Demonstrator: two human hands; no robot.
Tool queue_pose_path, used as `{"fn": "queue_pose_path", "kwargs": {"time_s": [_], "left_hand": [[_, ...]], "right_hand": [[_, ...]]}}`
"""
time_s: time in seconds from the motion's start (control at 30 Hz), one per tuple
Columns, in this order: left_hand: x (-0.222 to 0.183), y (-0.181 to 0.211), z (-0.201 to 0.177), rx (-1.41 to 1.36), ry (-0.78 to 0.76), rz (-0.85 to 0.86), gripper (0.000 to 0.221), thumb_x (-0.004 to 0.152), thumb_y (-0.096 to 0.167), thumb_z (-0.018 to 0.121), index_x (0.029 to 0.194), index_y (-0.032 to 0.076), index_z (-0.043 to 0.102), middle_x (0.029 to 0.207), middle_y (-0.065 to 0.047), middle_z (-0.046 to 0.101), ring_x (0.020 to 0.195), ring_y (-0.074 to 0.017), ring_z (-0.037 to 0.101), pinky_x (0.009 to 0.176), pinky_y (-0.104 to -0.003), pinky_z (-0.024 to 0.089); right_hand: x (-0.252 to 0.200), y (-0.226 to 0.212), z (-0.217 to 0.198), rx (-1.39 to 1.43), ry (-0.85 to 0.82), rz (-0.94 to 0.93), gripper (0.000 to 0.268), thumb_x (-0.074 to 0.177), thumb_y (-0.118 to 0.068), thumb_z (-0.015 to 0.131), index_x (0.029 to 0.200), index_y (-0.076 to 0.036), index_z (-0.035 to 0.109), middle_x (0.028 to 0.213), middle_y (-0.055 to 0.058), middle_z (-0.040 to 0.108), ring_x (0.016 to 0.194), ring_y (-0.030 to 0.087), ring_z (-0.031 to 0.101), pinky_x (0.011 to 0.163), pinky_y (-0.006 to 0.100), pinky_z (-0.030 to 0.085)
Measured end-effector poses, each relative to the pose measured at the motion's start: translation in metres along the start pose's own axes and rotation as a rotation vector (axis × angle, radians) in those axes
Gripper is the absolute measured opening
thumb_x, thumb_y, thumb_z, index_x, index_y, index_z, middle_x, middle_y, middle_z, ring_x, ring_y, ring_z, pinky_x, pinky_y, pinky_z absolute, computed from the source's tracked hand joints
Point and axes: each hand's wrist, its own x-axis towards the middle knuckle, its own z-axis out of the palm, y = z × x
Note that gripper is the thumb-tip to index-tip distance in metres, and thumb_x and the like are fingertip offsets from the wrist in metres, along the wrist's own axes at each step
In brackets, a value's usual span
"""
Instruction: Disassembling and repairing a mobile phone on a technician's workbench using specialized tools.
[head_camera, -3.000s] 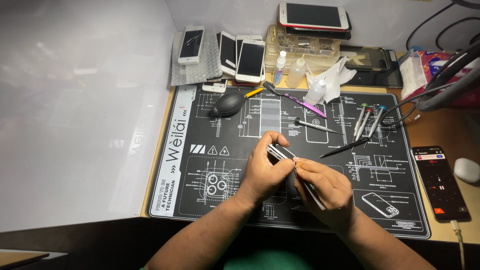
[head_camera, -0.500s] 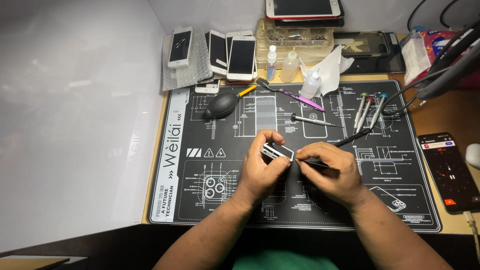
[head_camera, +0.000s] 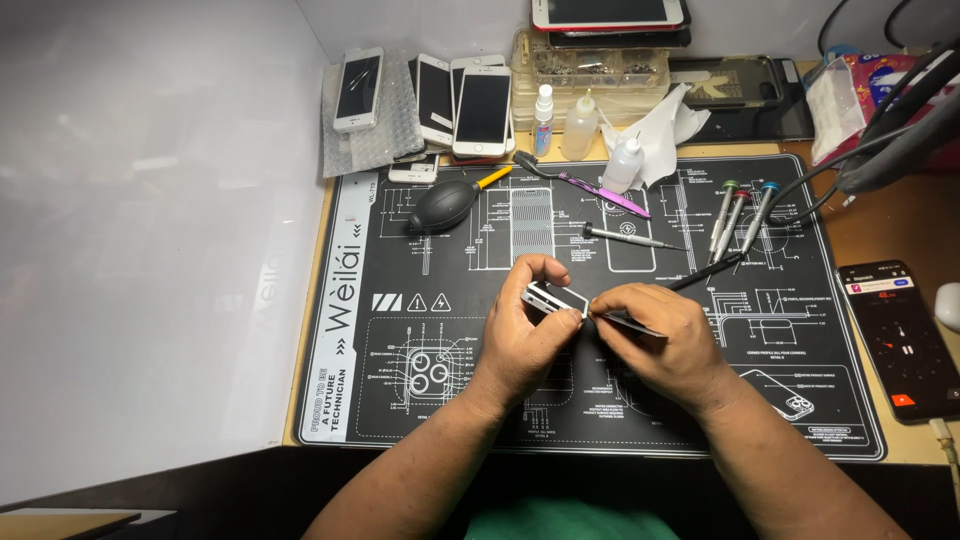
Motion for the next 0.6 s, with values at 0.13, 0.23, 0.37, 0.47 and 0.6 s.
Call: {"fn": "queue_pose_path", "kwargs": {"time_s": [0.13, 0.23, 0.37, 0.47, 0.6], "left_hand": [[0.001, -0.003, 0.0, -0.008, -0.007, 0.013, 0.044, 0.072, 0.024, 0.076, 0.109, 0.007, 0.06, 0.1, -0.015, 0.067, 0.08, -0.0224, 0.069, 0.072, -0.035, 0.056], [0.001, -0.004, 0.0, -0.046, -0.006, 0.013, 0.043, 0.072, 0.022, 0.077, 0.108, 0.006, 0.06, 0.099, -0.015, 0.067, 0.079, -0.0214, 0.07, 0.07, -0.034, 0.057], [0.0, -0.008, -0.003, -0.032, 0.01, 0.023, 0.043, 0.072, 0.023, 0.077, 0.108, 0.006, 0.06, 0.1, -0.016, 0.068, 0.079, -0.0225, 0.07, 0.07, -0.035, 0.057], [0.0, -0.008, -0.007, -0.044, -0.022, 0.02, 0.048, 0.074, 0.023, 0.079, 0.114, 0.005, 0.059, 0.1, -0.016, 0.068, 0.081, -0.0243, 0.073, 0.073, -0.035, 0.058], [-0.012, 0.013, -0.013, 0.158, -0.14, -0.209, 0.086, 0.075, 0.042, 0.08, 0.148, 0.013, 0.045, 0.157, -0.031, 0.034, 0.142, -0.0566, 0.034, 0.117, -0.065, 0.032]], "right_hand": [[-0.002, 0.013, 0.001, -0.103, -0.047, -0.085, 0.008, 0.084, -0.005, 0.074, 0.089, -0.011, 0.074, 0.087, 0.006, 0.079, 0.084, 0.029, 0.076, 0.074, 0.038, 0.057], [-0.006, 0.014, 0.006, -0.114, 0.019, -0.087, 0.006, 0.084, -0.007, 0.076, 0.085, -0.011, 0.073, 0.084, 0.006, 0.077, 0.08, 0.029, 0.075, 0.071, 0.038, 0.057], [-0.005, 0.011, 0.007, -0.187, 0.027, -0.127, 0.008, 0.083, -0.009, 0.078, 0.085, -0.014, 0.073, 0.085, 0.003, 0.078, 0.08, 0.025, 0.075, 0.071, 0.035, 0.056], [-0.005, 0.008, 0.007, -0.22, 0.035, -0.122, 0.01, 0.081, -0.008, 0.078, 0.084, -0.015, 0.072, 0.085, 0.001, 0.077, 0.086, 0.021, 0.075, 0.074, 0.033, 0.056], [-0.004, 0.009, 0.007, -0.162, -0.017, -0.054, 0.009, 0.082, -0.007, 0.078, 0.085, -0.013, 0.072, 0.083, 0.002, 0.077, 0.086, 0.024, 0.076, 0.074, 0.034, 0.058]]}}
